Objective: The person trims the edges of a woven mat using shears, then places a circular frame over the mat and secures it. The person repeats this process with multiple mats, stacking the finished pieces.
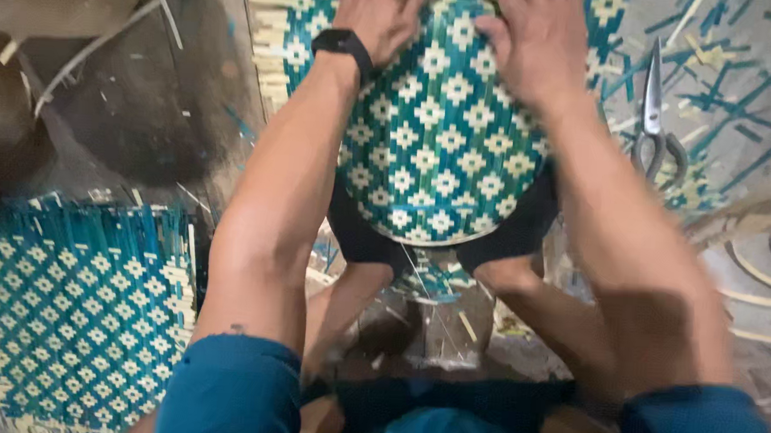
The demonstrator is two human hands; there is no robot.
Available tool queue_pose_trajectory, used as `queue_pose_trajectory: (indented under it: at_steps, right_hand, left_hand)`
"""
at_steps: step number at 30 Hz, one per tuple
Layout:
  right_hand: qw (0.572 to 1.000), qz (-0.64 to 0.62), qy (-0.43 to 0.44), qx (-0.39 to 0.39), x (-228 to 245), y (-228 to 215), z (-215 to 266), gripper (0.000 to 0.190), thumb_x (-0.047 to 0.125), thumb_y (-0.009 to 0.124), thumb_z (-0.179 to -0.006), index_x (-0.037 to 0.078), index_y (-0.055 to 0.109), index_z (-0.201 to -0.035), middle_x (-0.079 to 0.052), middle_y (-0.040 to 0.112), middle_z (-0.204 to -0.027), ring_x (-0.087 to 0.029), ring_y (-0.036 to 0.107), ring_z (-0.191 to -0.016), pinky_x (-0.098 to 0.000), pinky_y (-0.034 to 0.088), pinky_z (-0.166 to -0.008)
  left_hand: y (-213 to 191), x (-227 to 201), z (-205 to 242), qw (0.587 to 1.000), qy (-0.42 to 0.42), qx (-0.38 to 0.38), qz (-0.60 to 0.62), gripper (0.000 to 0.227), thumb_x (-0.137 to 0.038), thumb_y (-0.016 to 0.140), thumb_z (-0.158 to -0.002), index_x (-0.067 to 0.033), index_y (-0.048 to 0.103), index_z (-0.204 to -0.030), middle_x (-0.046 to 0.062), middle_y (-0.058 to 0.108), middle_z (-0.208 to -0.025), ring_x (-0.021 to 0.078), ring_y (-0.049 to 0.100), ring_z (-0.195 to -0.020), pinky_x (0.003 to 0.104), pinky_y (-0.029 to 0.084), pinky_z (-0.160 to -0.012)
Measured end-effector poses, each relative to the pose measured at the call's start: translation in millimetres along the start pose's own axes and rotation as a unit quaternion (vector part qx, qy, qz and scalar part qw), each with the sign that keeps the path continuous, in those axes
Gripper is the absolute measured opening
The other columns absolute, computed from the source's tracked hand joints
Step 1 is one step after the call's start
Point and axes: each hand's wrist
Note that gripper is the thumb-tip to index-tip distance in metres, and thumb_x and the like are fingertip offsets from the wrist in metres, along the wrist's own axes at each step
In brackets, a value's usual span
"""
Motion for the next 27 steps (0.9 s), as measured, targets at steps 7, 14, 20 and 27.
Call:
queue_pose_trajectory:
  at_steps: [7,14,20,27]
  right_hand:
    - [0.905,-0.238,0.281,0.212,-55,50,18,0.017,0.023,0.066,-0.110,0.010,0.076,-0.115,-0.021,0.070,-0.093,-0.035,0.070,-0.082,-0.0429,0.055,-0.075]
    - [0.932,-0.199,0.292,0.084,-34,14,46,0.023,0.021,0.060,-0.111,0.009,0.077,-0.121,-0.011,0.068,-0.084,-0.012,0.060,-0.081,-0.0345,0.050,-0.075]
    - [0.726,-0.512,0.450,0.092,-51,30,59,0.029,0.027,0.062,-0.110,0.004,0.078,-0.116,-0.007,0.078,-0.091,-0.004,0.060,-0.081,-0.0252,0.051,-0.074]
    - [0.824,-0.179,0.514,0.158,-47,26,74,0.060,0.041,0.035,-0.113,-0.006,0.068,-0.093,-0.033,0.066,-0.097,-0.051,0.060,-0.095,-0.0528,0.044,-0.084]
  left_hand:
    - [0,-16,-32,0.968,-0.197,0.156,-0.019,0.048,-0.049,0.044,-0.106,-0.0139,0.076,-0.100,0.019,0.074,-0.094,0.0411,0.068,-0.093,0.054,0.051,-0.082]
    - [8,-4,-37,0.953,-0.240,0.162,0.093,0.047,-0.053,0.054,-0.097,-0.0110,0.075,-0.094,0.011,0.076,-0.085,0.0302,0.071,-0.082,0.044,0.052,-0.073]
    - [21,18,-39,0.925,-0.260,0.213,0.177,0.041,-0.044,0.062,-0.100,-0.0051,0.073,-0.089,0.003,0.063,-0.067,0.0131,0.055,-0.064,0.035,0.049,-0.065]
    - [31,26,-38,0.910,-0.283,0.210,0.217,0.045,-0.044,0.064,-0.101,-0.0043,0.068,-0.080,-0.002,0.055,-0.062,0.0105,0.047,-0.057,0.033,0.043,-0.054]
Point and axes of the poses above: each hand's wrist, its own z-axis away from the middle knuckle, its own y-axis out of the palm, x = y × z
